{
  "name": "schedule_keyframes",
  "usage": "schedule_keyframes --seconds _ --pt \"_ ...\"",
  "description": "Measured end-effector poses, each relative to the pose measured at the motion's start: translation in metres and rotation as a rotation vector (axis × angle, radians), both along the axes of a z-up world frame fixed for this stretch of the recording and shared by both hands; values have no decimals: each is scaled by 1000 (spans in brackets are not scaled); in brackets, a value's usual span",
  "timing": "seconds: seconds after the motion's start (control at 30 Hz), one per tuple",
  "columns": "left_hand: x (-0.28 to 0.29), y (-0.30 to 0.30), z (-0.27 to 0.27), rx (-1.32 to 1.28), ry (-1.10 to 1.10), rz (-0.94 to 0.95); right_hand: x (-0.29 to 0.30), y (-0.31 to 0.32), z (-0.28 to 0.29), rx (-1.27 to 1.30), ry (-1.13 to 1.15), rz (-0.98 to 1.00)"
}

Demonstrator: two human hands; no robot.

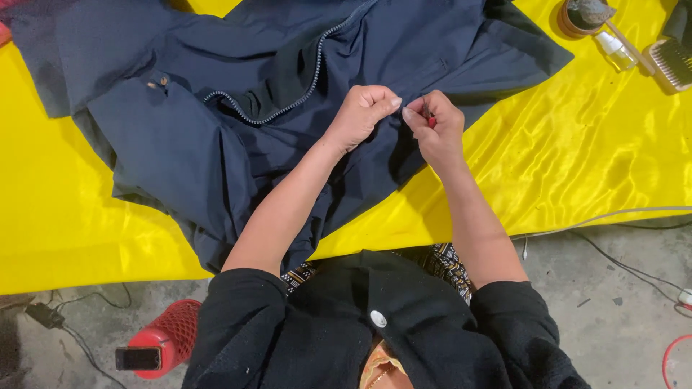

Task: Marking a jacket with chalk, heating the fabric with a hair dryer, and trimming threads with snips.

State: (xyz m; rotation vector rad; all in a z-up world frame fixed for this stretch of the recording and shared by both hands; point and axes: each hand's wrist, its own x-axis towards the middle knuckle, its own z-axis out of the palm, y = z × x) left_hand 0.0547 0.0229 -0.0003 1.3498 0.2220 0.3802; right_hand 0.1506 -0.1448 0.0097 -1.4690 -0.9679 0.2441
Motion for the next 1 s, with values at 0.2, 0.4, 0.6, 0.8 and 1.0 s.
schedule_keyframes --seconds 0.2,0.4,0.6,0.8,1.0 --pt "5 12 -34 -58 -11 57 5 -5 17 -194 -78 -40" --pt "-3 7 -14 -62 -11 61 -1 -10 39 -229 78 171" --pt "-14 -10 27 -54 -20 66 -5 -7 38 -201 -66 136" --pt "-19 -14 44 2 -14 60 -5 -5 30 -126 -118 75" --pt "-14 -9 25 48 -16 53 4 -8 26 -107 57 107"
